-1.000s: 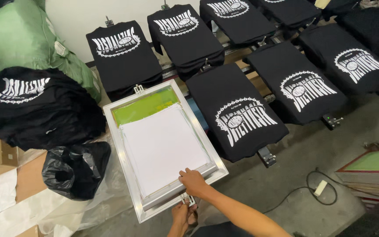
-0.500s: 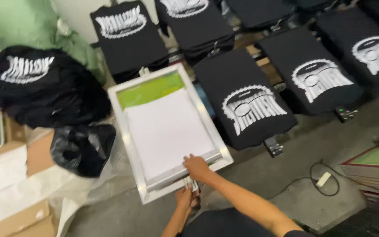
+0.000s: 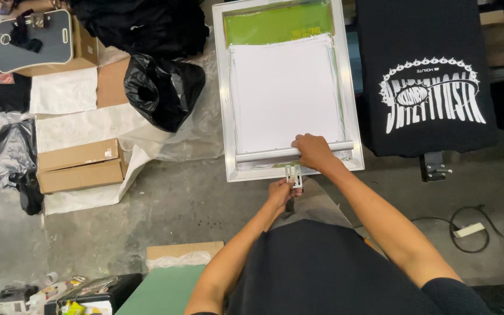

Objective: The person uses a squeegee to pull white ink across a screen printing frame, applying a design onto black t-shirts. The person repeatedly aligns the frame, pulls the squeegee, and lifts the frame to reveal the printed design on the shirts.

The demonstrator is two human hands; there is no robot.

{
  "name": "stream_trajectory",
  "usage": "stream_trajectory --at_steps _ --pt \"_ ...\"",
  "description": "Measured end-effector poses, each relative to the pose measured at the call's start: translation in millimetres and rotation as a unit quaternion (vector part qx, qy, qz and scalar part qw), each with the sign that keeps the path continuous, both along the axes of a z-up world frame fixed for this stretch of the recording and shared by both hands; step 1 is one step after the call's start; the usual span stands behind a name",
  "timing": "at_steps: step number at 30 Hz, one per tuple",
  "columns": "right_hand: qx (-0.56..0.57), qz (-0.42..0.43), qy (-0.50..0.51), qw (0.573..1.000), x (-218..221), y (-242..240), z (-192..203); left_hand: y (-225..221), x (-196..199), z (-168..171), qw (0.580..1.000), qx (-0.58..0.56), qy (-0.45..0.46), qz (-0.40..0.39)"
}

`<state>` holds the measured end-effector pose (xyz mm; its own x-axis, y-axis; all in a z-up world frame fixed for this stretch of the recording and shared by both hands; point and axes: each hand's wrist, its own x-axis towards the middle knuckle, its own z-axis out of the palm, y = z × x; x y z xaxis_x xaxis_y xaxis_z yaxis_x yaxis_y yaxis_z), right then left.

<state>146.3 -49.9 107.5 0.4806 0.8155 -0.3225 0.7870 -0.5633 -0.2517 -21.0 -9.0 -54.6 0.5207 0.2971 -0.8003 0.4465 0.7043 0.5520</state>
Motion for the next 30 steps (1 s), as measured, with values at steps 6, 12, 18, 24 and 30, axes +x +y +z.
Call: stream_trajectory --at_steps 6,12,18,24,30 --pt "-0.013 -0.007 0.012 1.0 0 1 3 0 1 15 1.0 -0.002 0.001 0.005" --pt "-0.025 -0.015 0.027 0.999 -2 -3 4 -2 0 9 1.0 -0.013 -0.013 -0.014" --pt "-0.018 -0.014 0.02 1.0 -6 -5 -1 -8 0 -9 1.0 0.0 -0.003 0.001" --pt "-0.019 -0.014 0.027 0.999 -7 -8 -15 -6 0 -7 1.0 -0.009 -0.003 0.011" --pt "-0.029 0.0 0.029 0.999 -9 -11 -36 0 1 -8 0.999 -0.034 -0.002 0.006"
